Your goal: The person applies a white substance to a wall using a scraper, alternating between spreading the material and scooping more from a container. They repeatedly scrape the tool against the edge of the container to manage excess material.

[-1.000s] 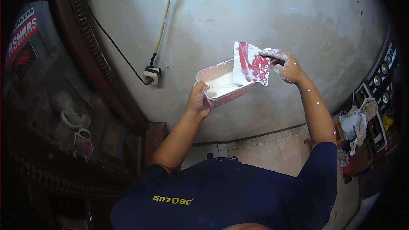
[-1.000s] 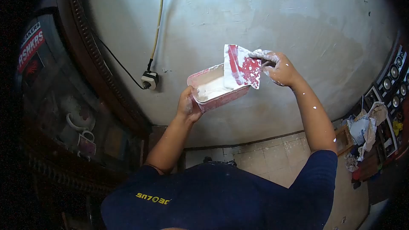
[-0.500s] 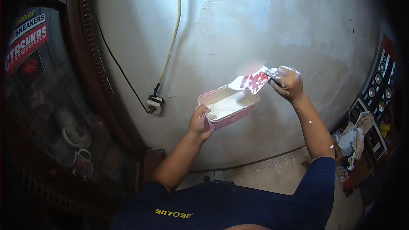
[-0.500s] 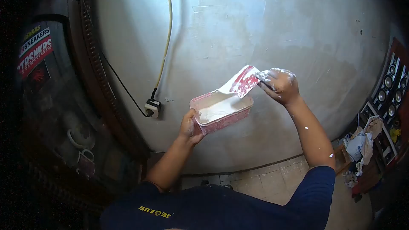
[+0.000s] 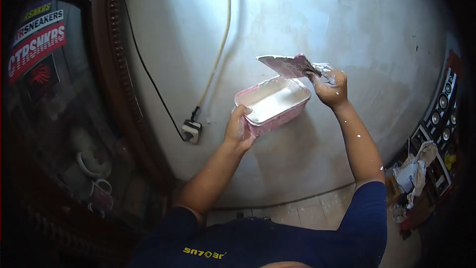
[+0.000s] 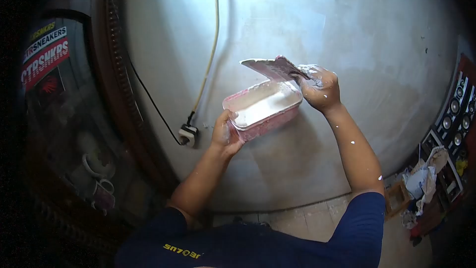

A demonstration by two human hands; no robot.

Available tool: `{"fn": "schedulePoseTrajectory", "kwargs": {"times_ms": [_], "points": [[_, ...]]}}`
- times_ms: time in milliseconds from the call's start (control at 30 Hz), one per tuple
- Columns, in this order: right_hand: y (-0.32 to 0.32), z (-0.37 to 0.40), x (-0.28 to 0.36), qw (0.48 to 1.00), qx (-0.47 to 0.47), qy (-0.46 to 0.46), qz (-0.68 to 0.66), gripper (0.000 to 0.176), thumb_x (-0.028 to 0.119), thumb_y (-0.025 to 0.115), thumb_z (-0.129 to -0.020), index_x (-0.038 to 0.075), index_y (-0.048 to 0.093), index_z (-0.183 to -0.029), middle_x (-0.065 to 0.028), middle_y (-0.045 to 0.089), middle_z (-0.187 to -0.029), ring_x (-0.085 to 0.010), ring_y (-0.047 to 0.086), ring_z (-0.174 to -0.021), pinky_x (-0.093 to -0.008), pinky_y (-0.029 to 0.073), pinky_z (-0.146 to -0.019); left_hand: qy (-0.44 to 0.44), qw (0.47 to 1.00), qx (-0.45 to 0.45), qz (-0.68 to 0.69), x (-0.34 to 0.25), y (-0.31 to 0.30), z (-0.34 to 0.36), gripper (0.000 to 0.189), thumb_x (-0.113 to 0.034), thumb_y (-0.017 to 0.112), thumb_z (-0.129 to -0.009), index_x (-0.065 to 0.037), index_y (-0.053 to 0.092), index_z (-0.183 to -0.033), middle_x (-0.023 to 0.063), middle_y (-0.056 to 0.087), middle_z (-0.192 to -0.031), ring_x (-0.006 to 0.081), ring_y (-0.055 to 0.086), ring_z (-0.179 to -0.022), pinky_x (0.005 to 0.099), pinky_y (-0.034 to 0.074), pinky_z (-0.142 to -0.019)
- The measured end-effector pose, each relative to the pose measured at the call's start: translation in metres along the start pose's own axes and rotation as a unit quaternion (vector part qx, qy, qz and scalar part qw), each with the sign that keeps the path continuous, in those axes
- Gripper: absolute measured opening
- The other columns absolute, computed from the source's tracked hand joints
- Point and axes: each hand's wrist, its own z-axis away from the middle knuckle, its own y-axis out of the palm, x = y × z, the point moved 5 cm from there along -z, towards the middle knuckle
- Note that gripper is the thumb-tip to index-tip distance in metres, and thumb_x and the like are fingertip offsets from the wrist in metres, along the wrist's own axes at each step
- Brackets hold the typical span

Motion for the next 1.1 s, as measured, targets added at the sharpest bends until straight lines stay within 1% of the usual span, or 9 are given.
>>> {"fn": "schedulePoseTrajectory", "kwargs": {"times_ms": [100,233,500,567,767,867,967,1000,1100], "points": [[0.010,-0.027,-0.016,0.995,-0.061,0.074,0.014,0.020,0.014,0.071,-0.074,-0.003,0.065,-0.082,-0.0132,0.065,-0.074,-0.0150,0.061,-0.063,-0.0272,0.048,-0.061,0.020,1.000,0.006,-0.006,-0.017,0.013,-0.004,0.054,-0.012,0.045,-0.073,0.004,0.040,-0.124,0.0160,0.050,-0.120,0.0275,0.051,-0.111,0.0408,0.041,-0.096],[0.031,-0.060,-0.054,0.944,-0.066,0.257,-0.198,0.018,0.010,0.067,-0.078,-0.003,0.062,-0.089,-0.0047,0.064,-0.075,-0.0083,0.056,-0.064,-0.0238,0.045,-0.059,0.020,1.000,0.023,-0.006,-0.031,0.020,-0.003,0.055,-0.013,0.045,-0.073,0.004,0.038,-0.125,0.0162,0.049,-0.122,0.0279,0.049,-0.113,0.0410,0.040,-0.098],[0.111,-0.091,-0.093,0.875,-0.081,0.303,-0.368,0.020,0.002,0.061,-0.073,-0.003,0.062,-0.092,-0.0096,0.065,-0.079,-0.0142,0.060,-0.066,-0.0265,0.049,-0.060,-0.002,0.999,0.018,-0.037,-0.034,-0.009,0.017,0.053,-0.021,0.039,-0.081,0.002,0.037,-0.129,0.0180,0.048,-0.125,0.0301,0.050,-0.114,0.0471,0.040,-0.096],[0.120,-0.095,-0.086,0.950,-0.057,0.278,-0.129,0.022,0.011,0.065,-0.069,0.000,0.064,-0.088,-0.0129,0.066,-0.078,-0.0216,0.063,-0.067,-0.0319,0.050,-0.066,-0.019,0.999,0.012,-0.040,-0.030,-0.023,0.025,0.053,-0.023,0.036,-0.083,0.002,0.037,-0.129,0.0189,0.047,-0.127,0.0308,0.049,-0.115,0.0474,0.039,-0.097],[0.060,-0.082,-0.125,0.926,-0.112,0.351,0.082,0.025,0.021,0.065,-0.067,0.001,0.066,-0.082,-0.0180,0.066,-0.080,-0.0312,0.064,-0.076,-0.0368,0.049,-0.070,-0.031,0.999,-0.024,-0.007,-0.035,-0.055,0.060,0.054,-0.014,0.041,-0.077,0.006,0.036,-0.127,0.0182,0.048,-0.124,0.0292,0.049,-0.114,0.0409,0.039,-0.099],[0.017,-0.053,-0.153,0.891,-0.195,0.387,-0.135,0.017,0.002,0.061,-0.075,-0.005,0.062,-0.091,-0.0107,0.066,-0.075,-0.0139,0.062,-0.061,-0.0244,0.047,-0.053,-0.032,0.997,-0.064,-0.009,-0.035,-0.075,0.076,0.057,-0.016,0.046,-0.075,0.003,0.037,-0.128,0.0180,0.048,-0.125,0.0317,0.049,-0.114,0.0464,0.039,-0.098],[0.029,-0.066,-0.119,0.884,-0.147,0.289,-0.337,0.028,-0.007,0.054,-0.075,-0.007,0.055,-0.102,-0.0136,0.064,-0.090,-0.0160,0.063,-0.073,-0.0240,0.050,-0.059,-0.009,0.998,-0.066,-0.009,-0.033,-0.082,0.081,0.057,-0.015,0.046,-0.075,0.003,0.037,-0.128,0.0184,0.048,-0.125,0.0318,0.049,-0.113,0.0456,0.039,-0.097],[0.046,-0.073,-0.105,0.888,-0.113,0.271,-0.354,0.035,-0.006,0.048,-0.077,-0.009,0.049,-0.112,-0.0147,0.061,-0.102,-0.0193,0.062,-0.086,-0.0281,0.052,-0.073,-0.013,0.997,-0.075,-0.002,-0.029,-0.088,0.081,0.056,-0.015,0.045,-0.075,0.004,0.038,-0.128,0.0187,0.049,-0.124,0.0315,0.050,-0.113,0.0442,0.040,-0.097],[0.099,-0.096,-0.080,0.884,-0.123,0.274,-0.358,0.032,-0.004,0.057,-0.073,-0.007,0.055,-0.106,-0.0123,0.064,-0.092,-0.0181,0.063,-0.078,-0.0290,0.051,-0.072,-0.039,0.995,-0.093,-0.001,-0.019,-0.092,0.086,0.056,-0.015,0.045,-0.075,0.004,0.038,-0.127,0.0190,0.049,-0.124,0.0313,0.050,-0.113,0.0436,0.040,-0.098]]}}
